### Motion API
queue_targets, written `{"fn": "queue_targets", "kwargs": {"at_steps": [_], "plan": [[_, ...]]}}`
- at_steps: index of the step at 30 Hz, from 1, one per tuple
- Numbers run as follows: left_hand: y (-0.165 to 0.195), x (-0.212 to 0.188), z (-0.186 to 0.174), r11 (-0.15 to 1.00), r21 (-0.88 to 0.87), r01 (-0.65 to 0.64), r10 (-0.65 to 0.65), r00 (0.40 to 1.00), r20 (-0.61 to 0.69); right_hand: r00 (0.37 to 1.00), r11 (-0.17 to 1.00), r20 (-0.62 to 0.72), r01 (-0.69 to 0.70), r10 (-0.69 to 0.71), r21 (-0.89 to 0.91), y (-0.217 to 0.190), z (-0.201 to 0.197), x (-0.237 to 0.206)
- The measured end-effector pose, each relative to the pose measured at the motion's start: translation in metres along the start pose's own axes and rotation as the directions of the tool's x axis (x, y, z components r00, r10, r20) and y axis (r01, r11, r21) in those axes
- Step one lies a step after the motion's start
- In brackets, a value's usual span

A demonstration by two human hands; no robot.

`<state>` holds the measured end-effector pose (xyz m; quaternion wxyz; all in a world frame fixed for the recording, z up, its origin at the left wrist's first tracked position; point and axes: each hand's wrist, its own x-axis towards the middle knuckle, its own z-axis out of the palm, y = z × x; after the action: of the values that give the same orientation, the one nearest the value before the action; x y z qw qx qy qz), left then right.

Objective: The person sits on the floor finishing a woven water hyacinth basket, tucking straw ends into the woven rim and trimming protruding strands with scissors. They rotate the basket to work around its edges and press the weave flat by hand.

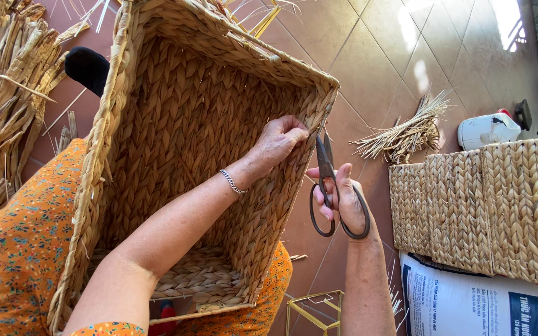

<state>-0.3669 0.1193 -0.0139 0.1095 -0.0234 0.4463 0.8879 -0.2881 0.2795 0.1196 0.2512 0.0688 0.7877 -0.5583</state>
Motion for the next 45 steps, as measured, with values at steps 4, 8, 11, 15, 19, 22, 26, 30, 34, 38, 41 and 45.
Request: {"fn": "queue_targets", "kwargs": {"at_steps": [4,8,11,15,19,22,26,30,34,38,41,45], "plan": [[0.005,0.002,0.001,0.991,-0.129,0.033,-0.031,0.999,0.018,1.000,0.999,-0.001,-0.011,0.011,-0.030,-0.002,0.001,-0.003],[0.011,0.003,0.001,0.982,-0.181,0.054,-0.047,0.998,0.040,1.000,0.999,0.000,-0.017,0.017,-0.047,-0.012,-0.001,0.007],[0.011,-0.001,0.000,0.982,-0.174,0.074,-0.063,0.996,0.070,0.999,0.999,-0.001,-0.033,0.033,-0.031,-0.019,0.000,0.018],[0.009,-0.004,-0.001,0.987,-0.143,0.079,-0.068,0.994,0.081,0.999,0.999,-0.031,-0.033,0.032,-0.040,-0.024,0.004,0.027],[0.004,-0.004,-0.002,0.990,-0.133,0.055,-0.042,0.994,0.098,0.997,0.997,-0.073,0.005,-0.011,-0.079,-0.019,0.011,0.029],[-0.001,-0.005,-0.005,0.984,-0.162,0.070,-0.052,0.992,0.115,0.995,0.993,-0.083,0.044,-0.053,-0.110,-0.010,0.015,0.028],[-0.006,-0.016,-0.020,0.998,-0.064,0.023,-0.023,1.000,-0.001,0.986,0.990,-0.104,0.120,-0.128,-0.072,0.002,0.008,0.014],[-0.001,-0.026,-0.042,0.994,-0.045,-0.095,0.081,0.966,-0.247,0.938,0.958,-0.271,0.259,-0.218,0.126,0.018,-0.007,0.001],[0.019,-0.051,-0.048,0.982,0.018,-0.189,0.183,0.915,-0.360,0.917,0.957,-0.340,0.265,-0.211,0.121,0.048,0.000,-0.005],[0.061,-0.100,-0.045,0.835,0.438,-0.334,0.474,0.841,-0.261,0.904,0.971,-0.382,0.232,-0.194,0.055,0.081,0.025,-0.006],[0.095,-0.154,-0.050,0.592,0.700,-0.400,0.635,0.766,-0.099,0.881,0.974,-0.429,0.228,-0.200,0.013,0.104,0.040,-0.012],[0.128,-0.239,-0.083,0.115,0.920,-0.375,0.720,0.669,0.183,0.880,0.952,-0.420,0.288,-0.223,0.098,0.135,0.053,-0.031]]}}
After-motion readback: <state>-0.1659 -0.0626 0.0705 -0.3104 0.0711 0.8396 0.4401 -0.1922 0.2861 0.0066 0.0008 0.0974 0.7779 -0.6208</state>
